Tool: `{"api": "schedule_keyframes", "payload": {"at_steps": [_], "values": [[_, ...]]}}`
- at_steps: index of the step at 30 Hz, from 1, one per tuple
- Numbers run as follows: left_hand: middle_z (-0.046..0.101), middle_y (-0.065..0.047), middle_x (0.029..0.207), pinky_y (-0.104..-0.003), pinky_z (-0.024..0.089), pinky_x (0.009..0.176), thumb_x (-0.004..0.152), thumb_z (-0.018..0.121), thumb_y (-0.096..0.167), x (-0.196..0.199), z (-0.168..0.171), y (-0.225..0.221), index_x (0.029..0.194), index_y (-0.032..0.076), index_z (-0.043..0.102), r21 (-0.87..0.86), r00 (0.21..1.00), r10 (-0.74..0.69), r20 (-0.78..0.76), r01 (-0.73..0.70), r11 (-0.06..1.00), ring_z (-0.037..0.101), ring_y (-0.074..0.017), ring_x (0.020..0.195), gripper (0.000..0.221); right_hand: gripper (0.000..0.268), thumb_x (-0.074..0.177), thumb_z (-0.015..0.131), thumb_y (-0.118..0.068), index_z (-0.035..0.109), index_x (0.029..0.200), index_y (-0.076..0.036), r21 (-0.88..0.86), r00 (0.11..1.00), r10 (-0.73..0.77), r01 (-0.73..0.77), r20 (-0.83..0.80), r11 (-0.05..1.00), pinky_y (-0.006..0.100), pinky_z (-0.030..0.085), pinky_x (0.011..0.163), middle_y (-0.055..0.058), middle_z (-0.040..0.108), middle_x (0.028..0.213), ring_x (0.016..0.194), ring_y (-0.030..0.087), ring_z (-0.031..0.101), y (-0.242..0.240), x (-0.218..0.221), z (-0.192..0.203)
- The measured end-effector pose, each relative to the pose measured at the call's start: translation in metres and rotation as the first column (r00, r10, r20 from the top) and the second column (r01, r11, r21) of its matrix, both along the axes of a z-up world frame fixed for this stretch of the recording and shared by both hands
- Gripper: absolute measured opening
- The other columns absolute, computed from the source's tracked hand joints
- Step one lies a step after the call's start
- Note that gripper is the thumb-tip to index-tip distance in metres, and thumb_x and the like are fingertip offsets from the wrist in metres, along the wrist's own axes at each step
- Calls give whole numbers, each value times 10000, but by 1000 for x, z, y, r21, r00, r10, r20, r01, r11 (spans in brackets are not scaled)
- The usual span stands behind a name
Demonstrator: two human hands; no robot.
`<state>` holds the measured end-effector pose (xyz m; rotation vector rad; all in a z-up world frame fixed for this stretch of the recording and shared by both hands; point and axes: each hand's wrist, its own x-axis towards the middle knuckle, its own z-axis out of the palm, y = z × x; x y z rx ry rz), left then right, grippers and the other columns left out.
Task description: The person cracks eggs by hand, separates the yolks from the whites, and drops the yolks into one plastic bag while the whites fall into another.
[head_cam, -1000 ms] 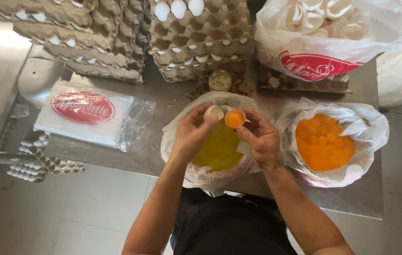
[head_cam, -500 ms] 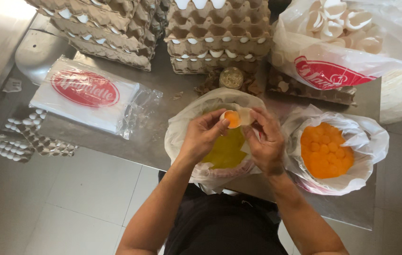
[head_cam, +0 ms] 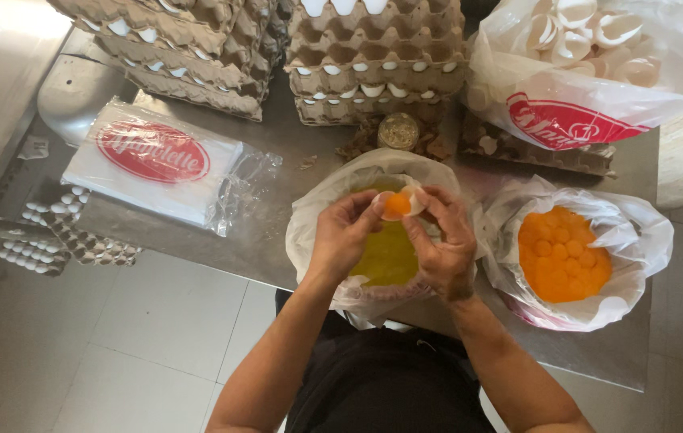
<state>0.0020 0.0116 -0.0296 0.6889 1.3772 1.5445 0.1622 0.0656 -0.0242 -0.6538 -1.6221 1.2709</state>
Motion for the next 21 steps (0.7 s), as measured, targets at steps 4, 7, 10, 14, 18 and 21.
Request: {"api": "schedule_keyframes", "payload": {"at_steps": [4, 7, 10, 14, 18, 21], "values": [[745, -72, 1008, -249, 553, 775, 976, 712, 220, -1, -8, 5, 1298, -44, 664, 39, 1000, -10, 20, 10, 999, 644, -97, 829, 419, 386, 972, 741, 20, 627, 1341, 17, 367, 949, -305, 256, 81, 894, 306, 597, 1024, 156, 539, 1396, 1229, 215, 625, -4, 11, -3], [762, -34, 1016, -237, 565, 771, 964, 708, 227, -6, 0, 9, 1281, -54, 677, 70, 999, -7, -50, 11, 997, 664, -84, 813, 425, 486, 954, 768, -5, 574, 1400, 16, 298, 927, -361, 318, 102, 900, 296, 615, 955, 157, 550, 1367, 1138, 198, 653, -3, 18, -9], [749, -18, 982, -231, 539, 754, 969, 713, 225, -8, 10, 8, 1305, -45, 675, 84, 994, -4, -108, 13, 996, 625, -72, 798, 433, 691, 913, 771, -33, 430, 1512, 20, 158, 952, -265, 241, 156, 958, 281, 623, 860, 143, 589, 1305, 1013, 171, 690, -6, 18, -15], [734, -24, 944, -228, 539, 759, 987, 711, 234, -9, 21, 7, 1302, -45, 693, 77, 978, 15, -208, 1, 997, 626, -66, 817, 422, 1020, 855, 818, -94, 154, 1620, 21, 1, 975, -69, 71, 211, 997, 277, 627, 757, 146, 618, 1213, 859, 151, 685, -19, 10, -16], [746, -33, 965, -233, 549, 755, 979, 707, 237, -6, 31, 7, 1294, -40, 691, 58, 979, 47, -196, -36, 998, 635, -71, 819, 420, 1123, 868, 837, -142, 29, 1633, 8, 45, 988, 19, -27, 154, 999, 278, 602, 764, 151, 643, 1198, 850, 140, 679, -21, 3, -10], [767, -46, 1007, -237, 563, 778, 991, 683, 244, -3, 37, 6, 1287, -36, 698, 63, 970, 58, -234, -44, 997, 660, -79, 842, 407, 1150, 897, 824, -188, -37, 1635, 3, 49, 994, 63, -68, 91, 996, 266, 612, 761, 142, 651, 1203, 855, 118, 684, -24, 1, -6]]}}
